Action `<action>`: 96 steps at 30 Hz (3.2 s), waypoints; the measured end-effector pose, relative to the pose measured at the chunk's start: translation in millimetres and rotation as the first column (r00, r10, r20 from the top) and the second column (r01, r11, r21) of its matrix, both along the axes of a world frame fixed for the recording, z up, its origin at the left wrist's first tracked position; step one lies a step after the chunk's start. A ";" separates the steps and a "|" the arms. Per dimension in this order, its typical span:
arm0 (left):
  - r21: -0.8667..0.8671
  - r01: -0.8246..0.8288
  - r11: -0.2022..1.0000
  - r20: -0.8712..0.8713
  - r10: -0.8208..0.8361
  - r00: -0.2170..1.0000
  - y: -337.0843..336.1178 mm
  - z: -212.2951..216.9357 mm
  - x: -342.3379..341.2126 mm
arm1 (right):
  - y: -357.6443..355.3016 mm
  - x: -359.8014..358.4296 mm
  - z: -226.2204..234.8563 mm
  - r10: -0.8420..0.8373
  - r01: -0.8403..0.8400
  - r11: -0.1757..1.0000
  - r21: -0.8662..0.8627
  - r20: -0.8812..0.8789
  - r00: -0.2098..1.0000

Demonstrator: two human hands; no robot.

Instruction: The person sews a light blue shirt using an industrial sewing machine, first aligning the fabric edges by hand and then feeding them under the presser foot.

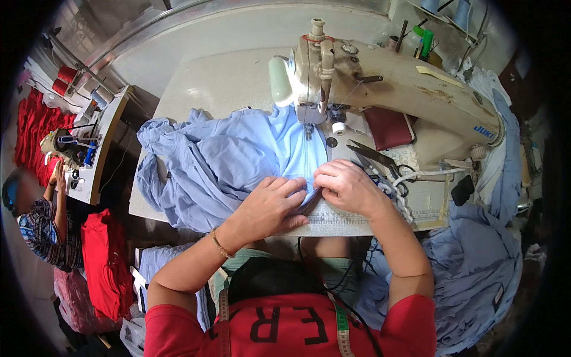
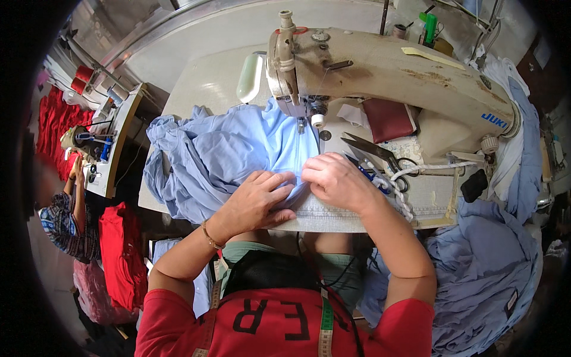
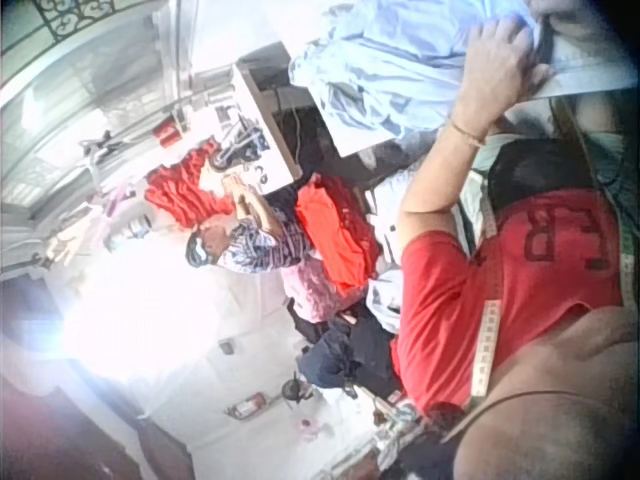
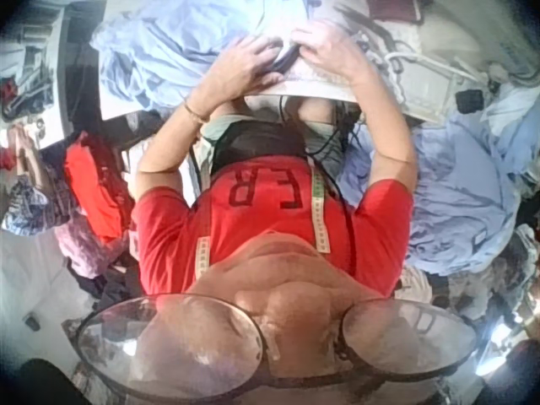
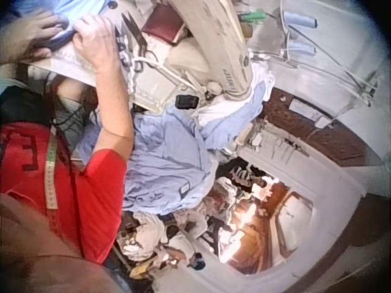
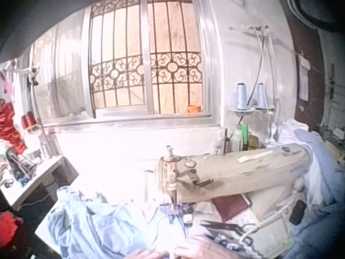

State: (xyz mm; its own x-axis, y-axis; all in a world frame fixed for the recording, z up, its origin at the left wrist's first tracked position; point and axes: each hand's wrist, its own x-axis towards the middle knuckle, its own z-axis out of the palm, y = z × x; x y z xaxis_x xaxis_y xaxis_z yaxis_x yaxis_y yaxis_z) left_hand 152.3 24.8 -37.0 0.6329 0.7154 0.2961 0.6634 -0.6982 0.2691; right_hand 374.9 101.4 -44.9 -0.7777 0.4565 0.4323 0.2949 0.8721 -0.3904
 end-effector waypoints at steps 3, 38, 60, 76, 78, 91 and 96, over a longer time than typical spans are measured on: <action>0.009 -0.003 1.000 0.008 0.003 1.000 0.6 -1.6 -0.2 | 0.7 0.8 1.2 -0.002 0.002 1.000 -0.020 0.018 1.000; -0.718 0.219 0.661 0.651 0.525 0.548 64.3 -15.4 -9.6 | 27.5 -22.6 -24.1 -0.300 -0.127 0.613 -0.780 -0.378 0.876; -0.772 0.257 0.581 0.614 0.579 0.536 74.1 -9.3 -2.9 | 3.9 -15.2 1.8 -0.350 0.365 0.914 0.176 -0.112 0.930; -0.739 0.198 0.644 0.617 0.529 0.583 66.2 -11.7 -0.8 | -6.6 -24.5 3.2 -0.392 0.408 0.887 0.218 -0.112 0.913; -0.729 0.213 0.651 0.626 0.506 0.594 64.8 -11.0 -1.7 | -9.6 -21.8 0.7 -0.354 0.354 0.935 -0.032 -0.188 0.916; -0.420 -0.247 0.873 0.485 0.446 0.753 13.2 -4.6 15.7 | -46.6 -43.5 -31.8 -0.796 -0.674 0.091 -0.733 -0.461 0.394; -0.384 -0.263 0.885 0.480 0.434 0.762 12.1 -18.5 10.4 | -63.8 -44.0 -45.1 -0.709 -0.706 -0.031 -0.708 -0.482 0.515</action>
